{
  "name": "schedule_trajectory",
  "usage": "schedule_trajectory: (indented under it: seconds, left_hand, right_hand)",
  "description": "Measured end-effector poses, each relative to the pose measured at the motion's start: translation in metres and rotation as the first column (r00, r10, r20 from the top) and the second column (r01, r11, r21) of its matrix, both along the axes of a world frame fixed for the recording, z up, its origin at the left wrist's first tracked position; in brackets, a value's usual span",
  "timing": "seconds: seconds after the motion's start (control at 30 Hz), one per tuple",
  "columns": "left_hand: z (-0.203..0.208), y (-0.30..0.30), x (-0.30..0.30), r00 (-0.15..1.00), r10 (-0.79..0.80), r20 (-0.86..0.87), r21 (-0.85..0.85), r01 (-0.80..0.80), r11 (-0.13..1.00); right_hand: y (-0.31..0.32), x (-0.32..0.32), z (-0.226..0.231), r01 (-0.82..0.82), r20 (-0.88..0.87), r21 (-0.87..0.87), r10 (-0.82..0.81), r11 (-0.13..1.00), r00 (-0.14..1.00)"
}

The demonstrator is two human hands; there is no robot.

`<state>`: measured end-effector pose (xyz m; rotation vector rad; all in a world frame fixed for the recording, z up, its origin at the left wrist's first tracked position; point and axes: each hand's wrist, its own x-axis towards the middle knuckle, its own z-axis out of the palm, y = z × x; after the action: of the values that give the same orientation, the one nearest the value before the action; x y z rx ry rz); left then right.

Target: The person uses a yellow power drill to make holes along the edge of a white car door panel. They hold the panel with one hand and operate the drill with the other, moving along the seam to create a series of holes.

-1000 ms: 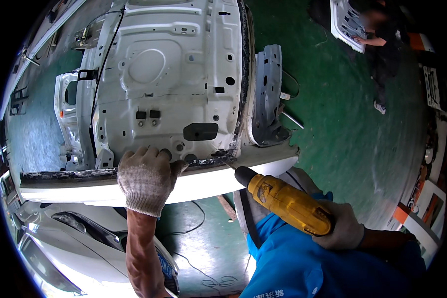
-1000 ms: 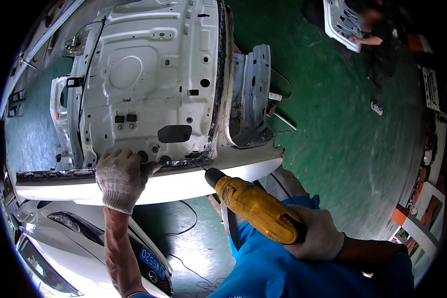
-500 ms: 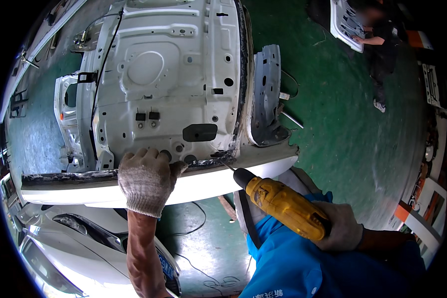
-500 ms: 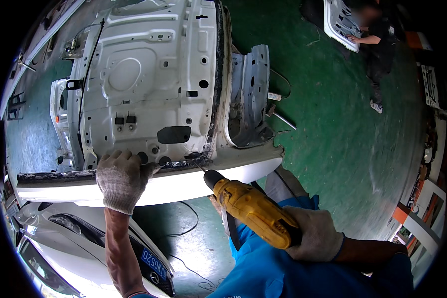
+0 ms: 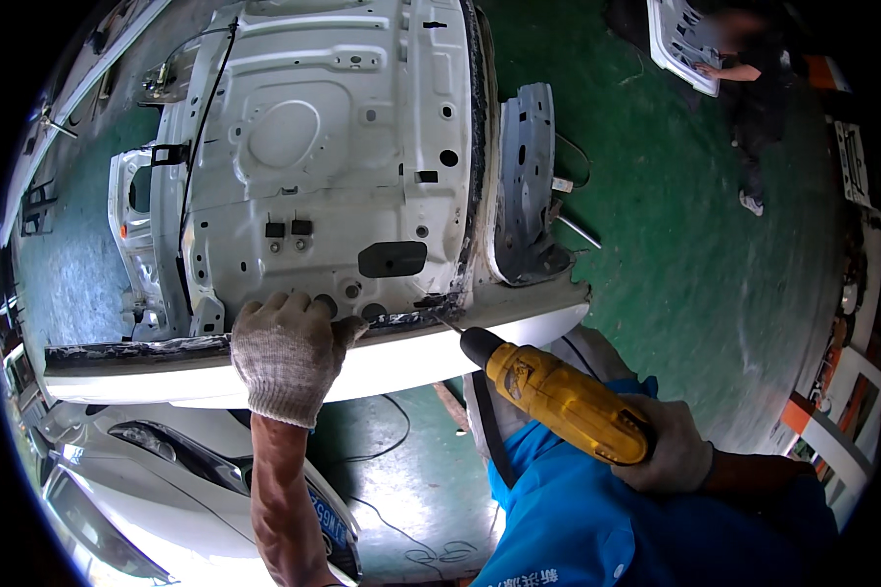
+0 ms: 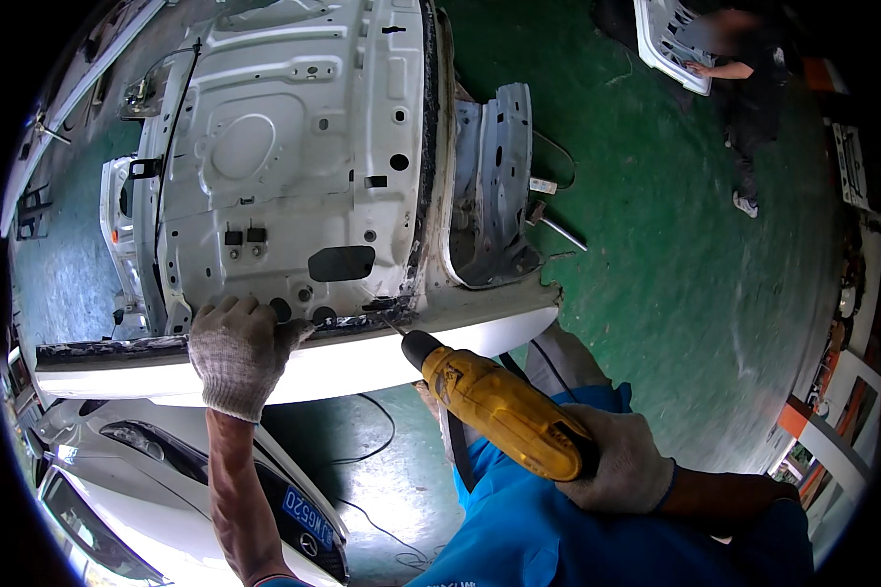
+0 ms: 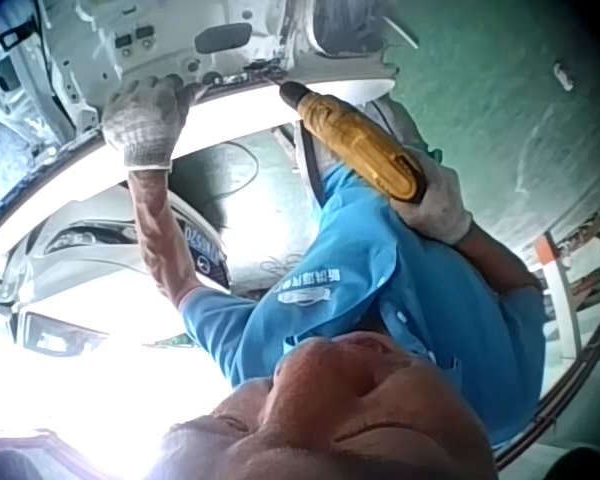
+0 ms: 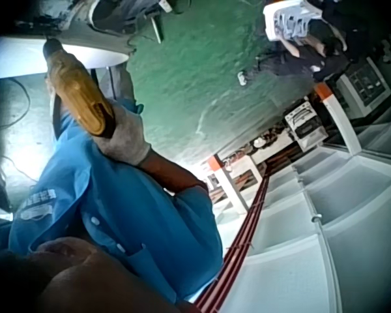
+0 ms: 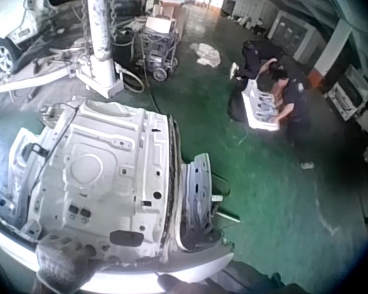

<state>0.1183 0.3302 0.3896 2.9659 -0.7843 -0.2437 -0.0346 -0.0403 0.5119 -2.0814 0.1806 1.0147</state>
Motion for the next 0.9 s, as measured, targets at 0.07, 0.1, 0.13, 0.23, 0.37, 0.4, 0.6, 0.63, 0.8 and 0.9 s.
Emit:
schedule_trajectory:
  seconds: [0.07, 0.1, 0.13, 0.23, 0.37, 0.4, 0.6, 0.63, 0.8, 0.9]
  left_hand:
    - [0.001, 0.000, 0.001, 1.000, 0.002, -0.015, 0.041, -0.001, 0.999]
    - [0.002, 0.000, -0.001, 0.999, 0.015, -0.041, 0.061, -0.012, 0.998]
    - [0.003, -0.001, -0.002, 1.000, 0.006, -0.022, 0.038, -0.005, 0.999]
    - [0.004, 0.000, 0.001, 1.000, 0.019, -0.023, 0.002, -0.019, 1.000]
    - [0.004, -0.002, -0.001, 0.999, 0.021, -0.044, 0.022, -0.020, 1.000]
    - [0.005, -0.003, -0.001, 1.000, 0.020, -0.023, 0.029, -0.019, 0.999]
    - [0.003, -0.005, -0.001, 0.998, 0.022, -0.058, 0.075, -0.018, 0.997]
    - [0.002, -0.005, -0.001, 0.998, 0.019, -0.058, 0.076, -0.015, 0.997]
    - [0.003, -0.009, 0.000, 0.997, 0.017, -0.072, 0.086, -0.011, 0.996]
    - [0.002, -0.011, -0.001, 0.997, 0.021, -0.077, 0.079, -0.015, 0.997]
  right_hand:
    - [-0.003, 0.004, 0.001, 0.005, -0.031, 0.018, -0.004, 1.000, 1.000]
    - [-0.007, 0.006, 0.003, 0.018, -0.054, 0.042, -0.016, 0.999, 0.998]
    - [-0.010, 0.007, 0.007, 0.003, -0.055, 0.013, -0.002, 1.000, 0.998]
    - [-0.029, 0.011, 0.017, 0.029, -0.057, -0.028, -0.031, 0.999, 0.998]
    - [-0.052, 0.005, 0.019, 0.208, 0.045, 0.018, -0.208, 0.978, 0.977]
    - [-0.058, 0.003, 0.015, 0.236, 0.002, 0.042, -0.236, 0.971, 0.972]
    - [-0.078, -0.016, -0.025, 0.437, -0.188, 0.039, -0.423, 0.899, 0.887]
    - [-0.082, -0.019, -0.030, 0.458, -0.201, 0.077, -0.436, 0.886, 0.877]
    - [-0.097, -0.033, -0.049, 0.543, -0.321, 0.067, -0.497, 0.837, 0.806]
    - [-0.110, -0.037, -0.059, 0.508, -0.307, 0.145, -0.450, 0.849, 0.839]
